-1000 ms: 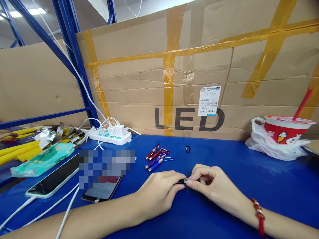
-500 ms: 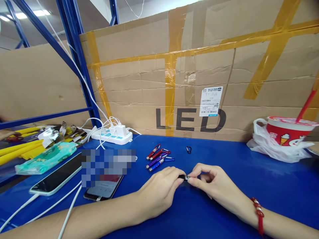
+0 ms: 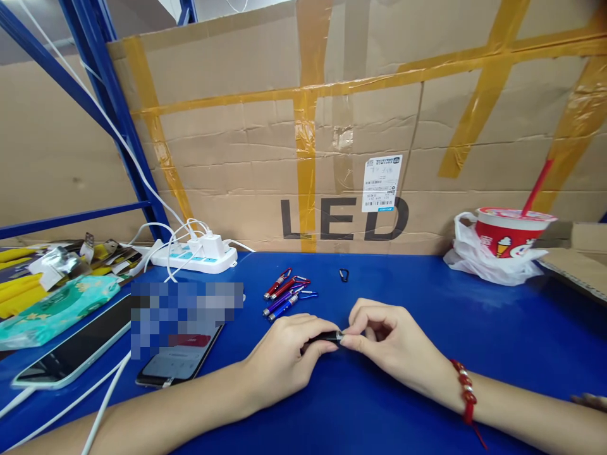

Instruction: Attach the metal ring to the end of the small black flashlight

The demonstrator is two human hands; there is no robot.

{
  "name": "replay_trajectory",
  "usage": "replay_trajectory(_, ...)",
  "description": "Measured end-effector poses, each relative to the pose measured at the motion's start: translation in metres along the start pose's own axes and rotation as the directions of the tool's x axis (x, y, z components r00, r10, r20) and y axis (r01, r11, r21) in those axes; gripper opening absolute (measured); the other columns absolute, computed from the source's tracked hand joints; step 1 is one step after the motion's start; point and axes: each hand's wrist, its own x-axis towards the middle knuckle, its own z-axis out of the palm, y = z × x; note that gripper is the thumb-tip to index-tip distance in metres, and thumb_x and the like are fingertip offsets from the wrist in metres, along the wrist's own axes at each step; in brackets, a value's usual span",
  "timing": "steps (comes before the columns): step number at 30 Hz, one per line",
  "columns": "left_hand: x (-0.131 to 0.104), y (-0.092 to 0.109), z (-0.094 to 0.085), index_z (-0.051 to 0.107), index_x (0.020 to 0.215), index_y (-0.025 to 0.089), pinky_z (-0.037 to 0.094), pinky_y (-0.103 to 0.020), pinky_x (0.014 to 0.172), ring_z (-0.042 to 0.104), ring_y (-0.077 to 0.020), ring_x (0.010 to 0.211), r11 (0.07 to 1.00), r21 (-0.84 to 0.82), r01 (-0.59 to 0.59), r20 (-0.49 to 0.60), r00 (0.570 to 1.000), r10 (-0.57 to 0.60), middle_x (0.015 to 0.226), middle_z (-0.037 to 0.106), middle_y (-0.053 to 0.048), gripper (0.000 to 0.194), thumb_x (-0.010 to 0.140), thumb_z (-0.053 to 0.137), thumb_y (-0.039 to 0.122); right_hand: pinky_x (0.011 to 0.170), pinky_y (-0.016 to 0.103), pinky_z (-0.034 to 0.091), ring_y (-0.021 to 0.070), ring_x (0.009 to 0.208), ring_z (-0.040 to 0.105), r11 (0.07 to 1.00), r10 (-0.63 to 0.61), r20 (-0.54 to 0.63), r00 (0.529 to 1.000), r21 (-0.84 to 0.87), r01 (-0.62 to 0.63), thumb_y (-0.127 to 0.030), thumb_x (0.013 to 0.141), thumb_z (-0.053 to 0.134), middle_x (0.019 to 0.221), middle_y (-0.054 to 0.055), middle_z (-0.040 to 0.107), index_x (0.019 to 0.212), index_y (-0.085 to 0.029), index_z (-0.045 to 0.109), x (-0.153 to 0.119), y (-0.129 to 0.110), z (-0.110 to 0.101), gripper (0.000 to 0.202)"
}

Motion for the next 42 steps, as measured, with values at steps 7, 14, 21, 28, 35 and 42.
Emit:
replay_trajectory(7, -0.002, -0.002, 0.003, 0.065, 0.097, 0.015, 0.047, -0.024, 0.067, 0.061, -0.0160, 0.070, 0.999, 0.030, -0.036, -0.065, 0.997, 0.038, 0.080, 0.069, -0.004, 0.018, 0.082, 0.056, 0.012, 0.043, 0.022, 0.025, 0.0061, 0.045, 0.030, 0.995, 0.093, 0.079, 0.993, 0.022, -0.095, -0.042, 0.066, 0.066, 0.058, -0.002, 0.049, 0.053, -0.015, 0.054, 0.002, -0.001, -0.001, 0.032)
replay_trajectory(14, 0.000, -0.005, 0.003, 0.065, 0.096, 0.016, 0.047, -0.023, 0.066, 0.060, -0.0153, 0.069, 0.997, 0.021, -0.074, -0.102, 0.992, 0.076, 0.079, 0.069, -0.003, 0.020, 0.080, 0.056, 0.009, 0.041, 0.022, 0.020, 0.0060, 0.043, 0.027, 0.988, 0.152, 0.088, 0.984, 0.008, -0.153, -0.044, 0.066, 0.064, 0.052, -0.004, 0.043, 0.056, -0.015, 0.056, 0.005, 0.006, 0.000, 0.032)
replay_trajectory(21, -0.002, -0.006, 0.005, 0.057, 0.096, 0.020, 0.046, -0.017, 0.069, 0.063, -0.0115, 0.075, 0.999, -0.042, 0.007, -0.026, 1.000, -0.008, 0.086, 0.067, 0.001, 0.016, 0.083, 0.052, 0.012, 0.040, 0.021, 0.021, 0.0044, 0.043, 0.030, 0.987, 0.124, 0.068, 0.990, 0.091, -0.130, -0.047, 0.060, 0.071, 0.060, -0.002, 0.051, 0.056, -0.013, 0.059, 0.004, 0.010, 0.000, 0.036)
replay_trajectory(28, -0.004, -0.003, 0.005, 0.049, 0.081, 0.021, 0.045, -0.018, 0.061, 0.060, -0.0119, 0.069, 0.997, -0.046, 0.069, 0.069, 0.995, -0.066, 0.079, 0.063, 0.002, 0.009, 0.087, 0.043, 0.016, 0.040, 0.020, 0.024, 0.0035, 0.043, 0.031, 0.993, 0.080, 0.062, 0.995, 0.077, -0.085, -0.048, 0.057, 0.073, 0.062, -0.002, 0.050, 0.056, -0.013, 0.059, 0.004, 0.011, 0.000, 0.038)
replay_trajectory(35, -0.003, -0.007, 0.004, 0.054, 0.087, 0.020, 0.046, -0.024, 0.069, 0.059, -0.0156, 0.075, 0.997, 0.058, -0.045, 0.092, 0.995, 0.039, 0.083, 0.063, -0.003, 0.016, 0.090, 0.039, 0.016, 0.040, 0.020, 0.021, 0.0039, 0.043, 0.030, 0.970, 0.173, 0.183, 0.968, 0.136, -0.200, -0.052, 0.061, 0.068, 0.053, -0.004, 0.047, 0.054, -0.013, 0.053, 0.003, 0.005, -0.001, 0.042)
replay_trajectory(42, -0.002, -0.004, 0.003, 0.055, 0.105, 0.024, 0.045, -0.025, 0.073, 0.059, -0.0153, 0.081, 0.995, 0.061, -0.077, 0.050, 0.996, 0.074, 0.091, 0.065, -0.001, 0.023, 0.089, 0.042, 0.013, 0.038, 0.020, 0.014, 0.0030, 0.038, 0.023, 0.942, 0.251, 0.234, 0.939, 0.165, -0.293, -0.047, 0.059, 0.071, 0.039, -0.009, 0.036, 0.054, -0.013, 0.055, 0.007, 0.006, -0.004, 0.038)
